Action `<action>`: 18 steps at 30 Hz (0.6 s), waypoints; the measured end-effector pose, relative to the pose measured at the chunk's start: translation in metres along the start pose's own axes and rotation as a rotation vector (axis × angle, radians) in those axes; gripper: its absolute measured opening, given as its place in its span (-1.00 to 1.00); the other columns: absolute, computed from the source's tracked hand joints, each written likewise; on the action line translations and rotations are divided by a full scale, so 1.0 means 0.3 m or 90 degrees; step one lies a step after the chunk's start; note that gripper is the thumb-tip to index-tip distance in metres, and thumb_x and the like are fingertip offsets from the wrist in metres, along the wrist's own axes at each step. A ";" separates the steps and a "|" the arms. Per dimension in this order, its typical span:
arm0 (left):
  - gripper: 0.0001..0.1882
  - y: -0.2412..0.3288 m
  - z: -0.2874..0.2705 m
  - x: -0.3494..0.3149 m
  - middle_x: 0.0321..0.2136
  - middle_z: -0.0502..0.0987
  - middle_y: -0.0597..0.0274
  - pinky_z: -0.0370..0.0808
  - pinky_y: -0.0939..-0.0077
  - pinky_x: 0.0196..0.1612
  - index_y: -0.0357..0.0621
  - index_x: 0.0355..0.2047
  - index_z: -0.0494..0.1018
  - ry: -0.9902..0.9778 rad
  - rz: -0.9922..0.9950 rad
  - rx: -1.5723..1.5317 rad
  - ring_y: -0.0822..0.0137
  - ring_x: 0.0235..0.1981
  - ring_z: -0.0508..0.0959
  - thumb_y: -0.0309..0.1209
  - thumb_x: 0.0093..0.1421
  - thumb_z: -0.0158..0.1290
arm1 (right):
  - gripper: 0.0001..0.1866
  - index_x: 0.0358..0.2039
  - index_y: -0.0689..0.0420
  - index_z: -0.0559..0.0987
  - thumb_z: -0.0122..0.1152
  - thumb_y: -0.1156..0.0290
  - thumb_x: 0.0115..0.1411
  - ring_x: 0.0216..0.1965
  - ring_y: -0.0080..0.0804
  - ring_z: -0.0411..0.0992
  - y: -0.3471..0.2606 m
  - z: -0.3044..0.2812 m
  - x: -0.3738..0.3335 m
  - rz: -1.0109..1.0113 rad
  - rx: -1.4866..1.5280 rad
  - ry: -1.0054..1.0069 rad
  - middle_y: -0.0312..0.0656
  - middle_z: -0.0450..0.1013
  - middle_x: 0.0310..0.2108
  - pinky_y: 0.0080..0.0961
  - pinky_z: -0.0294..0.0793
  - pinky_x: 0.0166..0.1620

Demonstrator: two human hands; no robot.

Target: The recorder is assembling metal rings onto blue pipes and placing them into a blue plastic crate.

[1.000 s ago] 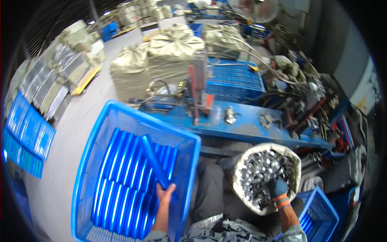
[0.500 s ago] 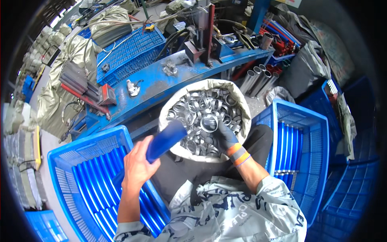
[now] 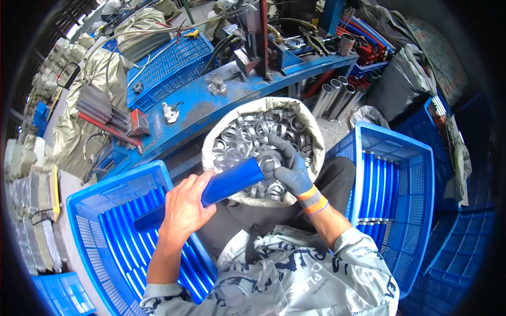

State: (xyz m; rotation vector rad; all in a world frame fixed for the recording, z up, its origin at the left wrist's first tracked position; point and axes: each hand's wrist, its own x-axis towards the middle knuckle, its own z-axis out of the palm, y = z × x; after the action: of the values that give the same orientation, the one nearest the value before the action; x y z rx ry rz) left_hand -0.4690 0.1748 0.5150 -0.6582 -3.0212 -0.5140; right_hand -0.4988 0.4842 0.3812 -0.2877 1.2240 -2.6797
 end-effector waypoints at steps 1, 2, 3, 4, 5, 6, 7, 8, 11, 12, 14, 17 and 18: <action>-0.21 0.002 0.006 0.001 -0.09 0.72 0.05 0.71 0.03 0.03 -0.06 0.34 0.58 0.002 -0.003 -0.003 -0.10 -0.03 0.76 -0.43 0.01 0.40 | -0.12 0.64 0.32 0.28 0.38 0.67 0.34 0.28 -0.37 0.57 -0.001 0.013 0.004 0.021 -0.040 0.053 0.00 0.56 0.36 -0.34 0.60 0.37; -0.20 0.004 0.011 0.003 -0.10 0.71 0.05 0.71 0.02 0.02 -0.05 0.35 0.58 -0.010 -0.004 -0.003 -0.10 -0.03 0.75 -0.44 0.00 0.39 | -0.17 0.65 0.35 0.28 0.25 0.67 0.38 0.35 -0.32 0.56 0.059 -0.037 0.001 -0.024 -0.063 0.023 0.02 0.51 0.44 -0.32 0.56 0.43; -0.20 0.001 0.015 0.003 -0.12 0.71 0.05 0.70 0.01 0.02 -0.04 0.35 0.58 -0.020 -0.006 -0.004 -0.10 -0.04 0.75 -0.45 0.00 0.38 | -0.17 0.65 0.35 0.28 0.25 0.67 0.38 0.35 -0.32 0.56 0.054 -0.028 -0.001 -0.020 -0.066 0.018 0.02 0.51 0.44 -0.32 0.56 0.43; -0.20 -0.001 0.020 0.002 -0.12 0.71 0.05 0.70 0.01 0.02 -0.04 0.35 0.58 -0.015 -0.011 -0.006 -0.10 -0.04 0.75 -0.45 0.00 0.38 | -0.14 0.67 0.34 0.27 0.22 0.70 0.36 0.40 -0.32 0.52 0.045 -0.018 -0.004 0.007 -0.086 0.008 0.00 0.49 0.47 -0.33 0.53 0.45; -0.21 -0.004 0.025 0.001 -0.12 0.71 0.05 0.70 0.01 0.01 -0.04 0.34 0.58 -0.009 -0.013 -0.014 -0.11 -0.05 0.75 -0.45 0.00 0.38 | -0.12 0.69 0.34 0.25 0.19 0.72 0.34 0.45 -0.32 0.49 0.032 -0.005 -0.008 0.034 -0.106 -0.003 -0.01 0.47 0.50 -0.34 0.49 0.48; -0.21 -0.006 0.029 0.002 -0.12 0.70 0.05 0.70 0.01 0.00 -0.03 0.34 0.59 -0.003 -0.012 -0.023 -0.11 -0.05 0.75 -0.46 0.00 0.38 | -0.06 0.72 0.31 0.19 0.27 0.72 0.36 0.49 -0.34 0.43 0.015 0.003 -0.022 0.029 -0.111 -0.060 -0.07 0.44 0.53 -0.33 0.39 0.53; -0.21 -0.010 0.031 0.000 -0.12 0.70 0.05 0.70 0.01 0.00 -0.03 0.34 0.59 0.002 -0.016 -0.027 -0.11 -0.05 0.75 -0.46 0.00 0.38 | -0.06 0.72 0.31 0.19 0.27 0.72 0.36 0.49 -0.34 0.43 0.014 0.004 -0.028 0.032 -0.116 -0.064 -0.07 0.44 0.53 -0.33 0.39 0.53; -0.21 -0.016 0.031 -0.002 -0.13 0.70 0.06 0.70 0.00 -0.01 -0.02 0.33 0.59 -0.006 -0.010 -0.026 -0.11 -0.06 0.74 -0.46 -0.01 0.38 | -0.04 0.73 0.30 0.18 0.34 0.69 0.37 0.50 -0.36 0.42 0.013 0.006 -0.031 0.035 -0.118 -0.070 -0.10 0.44 0.53 -0.33 0.36 0.55; -0.21 -0.026 0.036 -0.014 -0.15 0.69 0.08 0.70 -0.01 -0.03 -0.01 0.32 0.59 -0.010 -0.002 -0.031 -0.11 -0.07 0.74 -0.45 -0.02 0.39 | 0.02 0.73 0.29 0.18 0.51 0.60 0.37 0.51 -0.37 0.40 0.017 -0.016 -0.035 0.046 -0.122 -0.081 -0.13 0.42 0.54 -0.31 0.29 0.59; -0.21 -0.029 0.034 -0.016 -0.16 0.68 0.08 0.69 -0.02 -0.04 0.00 0.31 0.59 -0.010 0.003 -0.028 -0.11 -0.08 0.74 -0.45 -0.02 0.40 | 0.02 0.73 0.30 0.18 0.52 0.60 0.37 0.51 -0.37 0.39 0.015 -0.016 -0.034 0.047 -0.140 -0.088 -0.13 0.42 0.55 -0.32 0.28 0.59; -0.21 -0.026 0.032 -0.022 -0.16 0.67 0.09 0.69 -0.02 -0.04 0.00 0.32 0.58 -0.010 -0.001 -0.029 -0.11 -0.08 0.73 -0.44 -0.03 0.41 | 0.02 0.71 0.32 0.22 0.57 0.58 0.34 0.51 -0.37 0.39 0.008 -0.009 -0.036 0.049 -0.156 -0.086 -0.12 0.41 0.56 -0.33 0.29 0.58; -0.27 -0.024 0.040 -0.024 -0.19 0.65 0.07 0.68 -0.07 -0.04 0.02 0.29 0.58 -0.009 -0.004 -0.035 -0.13 -0.08 0.73 -0.41 0.04 0.41 | 0.02 0.69 0.33 0.26 0.61 0.57 0.30 0.51 -0.36 0.39 -0.008 -0.013 -0.038 0.083 -0.207 -0.072 -0.11 0.43 0.54 -0.32 0.31 0.58; -0.26 -0.028 0.046 -0.027 -0.19 0.65 0.07 0.68 -0.07 -0.03 0.02 0.30 0.58 -0.008 -0.004 -0.037 -0.12 -0.08 0.72 -0.41 0.03 0.41 | -0.01 0.66 0.35 0.33 0.62 0.56 0.27 0.53 -0.33 0.38 -0.017 -0.002 -0.038 0.103 -0.184 -0.063 -0.06 0.44 0.54 -0.30 0.31 0.58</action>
State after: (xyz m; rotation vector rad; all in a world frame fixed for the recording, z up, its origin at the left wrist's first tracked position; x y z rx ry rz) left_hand -0.4642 0.1688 0.4987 -0.6580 -3.0321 -0.6012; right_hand -0.4884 0.4906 0.3835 -0.3411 1.5316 -2.3235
